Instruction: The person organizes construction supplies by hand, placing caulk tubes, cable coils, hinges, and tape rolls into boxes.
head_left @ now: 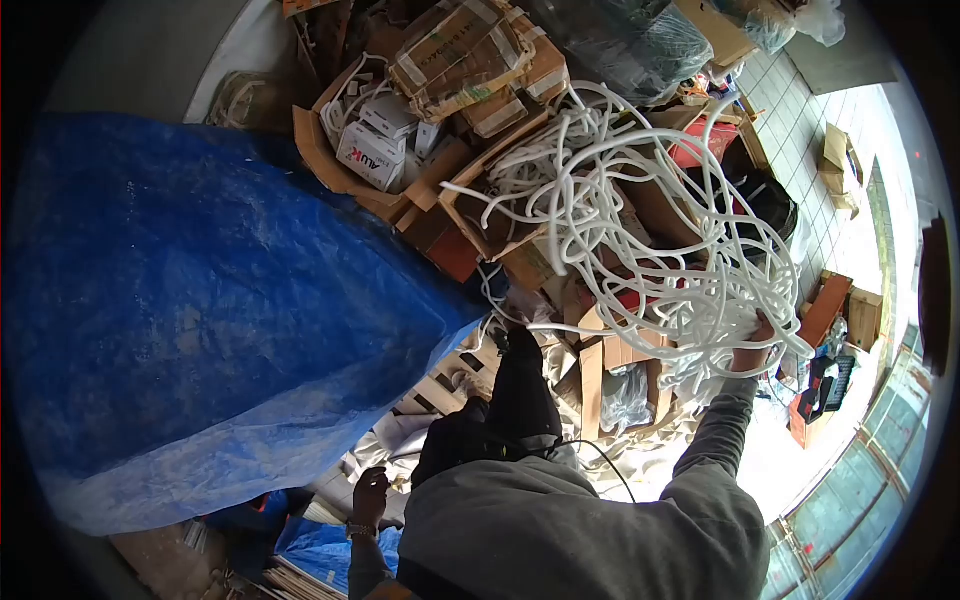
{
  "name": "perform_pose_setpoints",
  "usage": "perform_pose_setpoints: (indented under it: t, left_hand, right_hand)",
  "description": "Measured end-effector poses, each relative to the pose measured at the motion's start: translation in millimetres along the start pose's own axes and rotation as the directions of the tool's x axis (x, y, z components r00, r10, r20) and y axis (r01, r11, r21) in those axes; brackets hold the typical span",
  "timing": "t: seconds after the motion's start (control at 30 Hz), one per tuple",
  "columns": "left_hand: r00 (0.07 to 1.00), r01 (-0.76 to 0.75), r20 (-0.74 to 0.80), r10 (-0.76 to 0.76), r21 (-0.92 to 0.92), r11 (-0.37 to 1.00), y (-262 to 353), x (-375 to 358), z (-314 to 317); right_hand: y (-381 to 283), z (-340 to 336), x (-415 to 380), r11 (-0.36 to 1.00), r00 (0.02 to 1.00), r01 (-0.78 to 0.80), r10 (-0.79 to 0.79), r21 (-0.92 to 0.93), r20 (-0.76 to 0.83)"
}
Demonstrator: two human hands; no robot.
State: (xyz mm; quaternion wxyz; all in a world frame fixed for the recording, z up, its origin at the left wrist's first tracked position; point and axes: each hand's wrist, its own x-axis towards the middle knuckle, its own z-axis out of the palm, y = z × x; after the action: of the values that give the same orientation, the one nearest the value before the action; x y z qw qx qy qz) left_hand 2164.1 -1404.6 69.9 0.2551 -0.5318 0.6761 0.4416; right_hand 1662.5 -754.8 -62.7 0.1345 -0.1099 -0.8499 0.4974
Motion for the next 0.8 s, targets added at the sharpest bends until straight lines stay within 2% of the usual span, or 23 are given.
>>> perform_pose_setpoints:
  t: [0.03, 0.07, 0.13, 0.17, 0.23, 0.3, 0.33, 0.37, 0.43, 0.5, 0.53, 0.57, 0.63, 0.67, 0.7, 0.73, 0.77, 0.8]
  left_hand:
    - [0.998, -0.068, -0.017, 0.068, 0.018, 0.998, -4.8, -0.8, 0.2]
    - [0.997, -0.071, -0.024, 0.072, 0.011, 0.997, -8.4, -1.5, 1.7]
    - [0.993, 0.106, -0.047, -0.109, -0.063, 0.992, -16.2, -6.9, 5.8]
    - [0.993, 0.104, -0.053, -0.108, -0.072, 0.992, -25.9, -9.1, 9.0]
    - [0.989, 0.139, -0.035, -0.144, -0.114, 0.984, -46.1, -11.5, 14.3]
    - [0.986, 0.157, -0.036, -0.164, -0.145, 0.977, -36.9, -22.9, 20.7]
    - [0.982, 0.176, -0.033, -0.184, -0.174, 0.969, -32.9, -29.1, 23.6]
    - [0.978, 0.194, -0.031, -0.204, -0.204, 0.96, -30.0, -34.0, 25.9]
    - [0.978, 0.185, -0.05, -0.203, -0.245, 0.952, -42.2, -42.2, 33.2]
    - [0.982, 0.103, -0.115, -0.15, -0.343, 0.934, -65.2, -49.9, 42.4]
    - [0.966, 0.169, -0.116, -0.23, -0.387, 0.906, -57.9, -57.7, 45.5]
    - [0.956, 0.203, -0.095, -0.277, -0.466, 0.861, -75.3, -59.9, 54.0]
    - [0.975, 0.094, -0.14, -0.171, -0.439, 0.894, -106.6, -64.9, 71.7]
    - [0.974, -0.055, -0.226, -0.004, -0.255, 0.965, -96.7, -71.4, 73.8]
    - [0.98, 0.076, -0.154, -0.128, -0.308, 0.948, -69.3, -83.1, 67.9]
    - [0.983, 0.017, -0.17, -0.069, -0.289, 0.957, -102.8, -82.4, 83.3]
    - [0.983, -0.044, -0.186, -0.007, -0.267, 0.963, -135.3, -80.1, 98.8]
    - [0.988, 0.044, -0.124, -0.095, -0.362, 0.931, -111.7, -86.5, 90.4]
  right_hand:
    - [-2.4, 5.3, 3.8, 0.842, 0.948, 0.318, -0.298, -0.436, 0.115]
    - [-5.5, 11.8, 8.0, 0.843, 0.945, 0.324, -0.305, -0.429, 0.115]
    - [-16.9, 57.3, 17.3, 0.959, 0.988, 0.111, -0.079, -0.262, 0.13]
    - [-19.8, 70.8, 23.3, 0.984, 0.987, -0.006, 0.034, -0.178, 0.156]
    - [-43.7, 120.2, 13.8, 0.967, 0.937, -0.254, 0.252, -0.024, 0.24]
    - [-56.6, 155.2, 23.1, 0.865, 0.829, -0.491, 0.43, 0.099, 0.358]
    - [-55.8, 178.9, 24.5, 0.966, 0.831, -0.239, 0.254, -0.095, 0.494]
    - [-68.4, 203.8, 22.9, 0.97, 0.761, 0.066, 0.102, -0.234, 0.641]
    - [-107.8, 245.8, 12.4, 0.884, 0.861, 0.294, -0.08, -0.363, 0.503]
    - [-101.4, 280.7, 19.9, 0.891, 0.842, 0.31, -0.094, -0.333, 0.532]
    - [-117.2, 297.0, 19.1, 0.931, 0.828, 0.246, -0.057, -0.269, 0.558]
    - [-131.4, 310.4, 19.1, 0.962, 0.811, 0.177, -0.023, -0.208, 0.585]
    - [-120.4, 335.9, 19.8, 0.949, 0.772, 0.195, 0.007, -0.246, 0.636]
    - [-109.3, 345.2, 19.4, 0.94, 0.764, 0.177, 0.056, -0.293, 0.643]
    - [-92.8, 352.3, 18.0, 0.926, 0.756, 0.159, 0.108, -0.342, 0.645]
    - [-87.0, 354.9, 9.9, 0.91, 0.776, 0.152, 0.131, -0.385, 0.617]
    - [-108.0, 346.3, -3.9, 0.94, 0.75, 0.12, 0.125, -0.319, 0.65]
    - [-67.0, 346.8, -1.8, 0.951, 0.706, 0.1, 0.14, -0.293, 0.694]
